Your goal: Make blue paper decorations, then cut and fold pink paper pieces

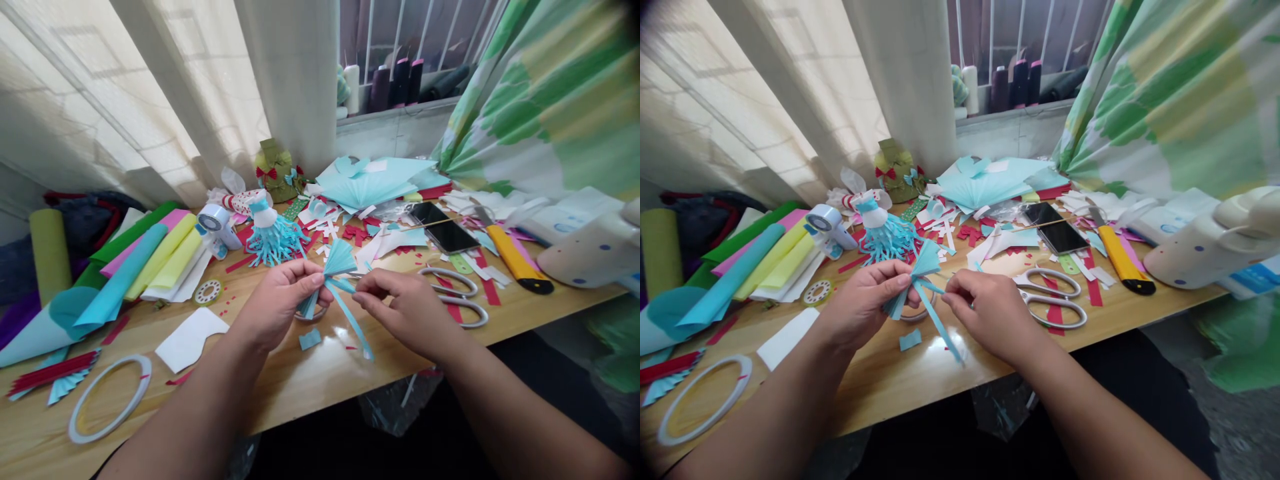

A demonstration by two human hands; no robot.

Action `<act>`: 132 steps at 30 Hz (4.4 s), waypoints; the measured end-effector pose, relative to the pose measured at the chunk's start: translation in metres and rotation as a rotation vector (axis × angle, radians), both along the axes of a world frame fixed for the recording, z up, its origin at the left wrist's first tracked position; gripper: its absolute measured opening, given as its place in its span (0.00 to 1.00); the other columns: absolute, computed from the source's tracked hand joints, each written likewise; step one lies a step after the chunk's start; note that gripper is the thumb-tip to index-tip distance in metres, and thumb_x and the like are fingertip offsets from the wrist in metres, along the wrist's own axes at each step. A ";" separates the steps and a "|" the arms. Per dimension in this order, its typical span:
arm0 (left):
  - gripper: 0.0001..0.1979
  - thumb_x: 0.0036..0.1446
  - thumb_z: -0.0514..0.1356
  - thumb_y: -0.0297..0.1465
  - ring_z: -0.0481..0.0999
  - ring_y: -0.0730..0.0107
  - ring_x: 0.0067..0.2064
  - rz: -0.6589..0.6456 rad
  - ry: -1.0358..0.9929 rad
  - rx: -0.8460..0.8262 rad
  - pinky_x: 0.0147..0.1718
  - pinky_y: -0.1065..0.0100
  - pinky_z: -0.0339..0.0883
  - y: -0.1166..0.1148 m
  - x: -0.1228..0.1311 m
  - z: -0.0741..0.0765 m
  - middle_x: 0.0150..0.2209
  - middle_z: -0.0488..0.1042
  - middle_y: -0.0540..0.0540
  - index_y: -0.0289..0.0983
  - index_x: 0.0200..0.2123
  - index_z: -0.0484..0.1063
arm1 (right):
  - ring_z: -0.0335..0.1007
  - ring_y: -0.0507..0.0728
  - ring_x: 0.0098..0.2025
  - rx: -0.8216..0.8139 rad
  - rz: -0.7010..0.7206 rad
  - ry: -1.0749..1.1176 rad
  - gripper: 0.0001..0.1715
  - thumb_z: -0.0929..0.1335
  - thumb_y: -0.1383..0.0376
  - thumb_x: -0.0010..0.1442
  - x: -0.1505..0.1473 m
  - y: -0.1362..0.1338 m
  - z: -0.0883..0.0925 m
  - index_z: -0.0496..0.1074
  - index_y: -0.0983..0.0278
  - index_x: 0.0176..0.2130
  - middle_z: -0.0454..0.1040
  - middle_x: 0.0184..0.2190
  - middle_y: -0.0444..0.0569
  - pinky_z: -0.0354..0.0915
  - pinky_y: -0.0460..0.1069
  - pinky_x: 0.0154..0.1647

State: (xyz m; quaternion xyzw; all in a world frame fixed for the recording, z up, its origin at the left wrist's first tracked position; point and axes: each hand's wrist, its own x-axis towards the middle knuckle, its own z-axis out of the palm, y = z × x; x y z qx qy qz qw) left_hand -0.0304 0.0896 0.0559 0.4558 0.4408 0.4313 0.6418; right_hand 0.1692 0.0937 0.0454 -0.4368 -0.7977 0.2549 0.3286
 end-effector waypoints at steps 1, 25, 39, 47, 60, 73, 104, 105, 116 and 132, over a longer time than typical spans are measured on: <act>0.08 0.51 0.63 0.33 0.71 0.75 0.24 0.007 0.012 0.014 0.22 0.75 0.59 0.000 0.000 0.000 0.23 0.75 0.49 0.35 0.32 0.70 | 0.65 0.50 0.26 -0.024 0.002 0.019 0.07 0.67 0.66 0.57 0.000 0.000 0.001 0.69 0.64 0.27 0.72 0.24 0.42 0.59 0.45 0.28; 0.09 0.43 0.69 0.28 0.74 0.79 0.27 0.257 -0.098 0.089 0.28 0.78 0.64 -0.002 0.012 -0.011 0.24 0.76 0.54 0.37 0.31 0.74 | 0.60 0.50 0.21 -0.423 0.032 0.220 0.10 0.65 0.65 0.55 -0.034 -0.021 -0.005 0.67 0.64 0.23 0.66 0.18 0.41 0.56 0.45 0.23; 0.08 0.44 0.69 0.27 0.76 0.78 0.27 0.171 -0.097 0.169 0.28 0.79 0.66 -0.007 0.013 -0.006 0.24 0.78 0.52 0.37 0.29 0.74 | 0.67 0.53 0.32 -0.092 -0.121 0.332 0.07 0.68 0.62 0.56 0.003 -0.012 0.012 0.73 0.63 0.32 0.72 0.29 0.45 0.62 0.46 0.32; 0.09 0.45 0.69 0.28 0.75 0.79 0.26 0.148 0.018 0.242 0.26 0.79 0.67 -0.010 0.013 -0.007 0.26 0.78 0.52 0.39 0.33 0.76 | 0.68 0.53 0.31 -0.425 0.029 0.492 0.08 0.69 0.61 0.55 -0.011 -0.002 -0.004 0.73 0.63 0.30 0.74 0.27 0.44 0.63 0.47 0.33; 0.10 0.47 0.67 0.33 0.79 0.65 0.33 0.209 0.267 0.310 0.32 0.69 0.71 -0.016 0.014 -0.008 0.31 0.80 0.47 0.40 0.36 0.78 | 0.67 0.56 0.32 0.404 -0.136 0.029 0.08 0.64 0.67 0.60 -0.004 -0.002 -0.004 0.70 0.64 0.29 0.72 0.27 0.49 0.60 0.52 0.36; 0.08 0.42 0.69 0.30 0.73 0.74 0.27 0.208 0.065 0.124 0.25 0.74 0.63 -0.008 0.020 -0.007 0.24 0.76 0.50 0.36 0.27 0.74 | 0.65 0.53 0.28 0.249 -0.055 0.053 0.08 0.66 0.69 0.56 -0.003 -0.001 0.004 0.68 0.63 0.25 0.71 0.23 0.45 0.59 0.49 0.33; 0.11 0.42 0.69 0.31 0.71 0.75 0.24 0.084 -0.035 -0.014 0.25 0.74 0.59 -0.005 0.018 -0.009 0.25 0.77 0.48 0.35 0.28 0.70 | 0.65 0.52 0.28 0.181 0.101 -0.039 0.08 0.66 0.69 0.55 0.008 0.005 0.012 0.68 0.63 0.24 0.71 0.23 0.43 0.58 0.48 0.33; 0.11 0.42 0.69 0.31 0.70 0.76 0.24 0.075 -0.052 -0.021 0.25 0.74 0.58 -0.005 0.018 -0.009 0.26 0.77 0.48 0.35 0.28 0.70 | 0.65 0.52 0.28 0.157 0.126 -0.058 0.09 0.66 0.69 0.55 0.010 0.006 0.013 0.67 0.63 0.24 0.71 0.23 0.43 0.58 0.48 0.33; 0.12 0.42 0.68 0.35 0.57 0.81 0.20 -0.004 -0.025 -0.047 0.20 0.74 0.46 -0.004 0.017 -0.012 0.19 0.64 0.54 0.34 0.24 0.70 | 0.68 0.54 0.39 0.192 0.169 0.146 0.07 0.70 0.66 0.56 0.003 0.010 0.013 0.72 0.62 0.38 0.73 0.35 0.47 0.63 0.48 0.41; 0.14 0.48 0.65 0.40 0.67 0.75 0.25 -0.092 0.107 -0.027 0.24 0.73 0.54 -0.004 0.012 -0.005 0.22 0.69 0.52 0.34 0.27 0.71 | 0.64 0.52 0.27 -0.078 0.161 0.382 0.08 0.71 0.64 0.53 -0.001 0.021 0.001 0.73 0.65 0.26 0.71 0.25 0.44 0.59 0.46 0.29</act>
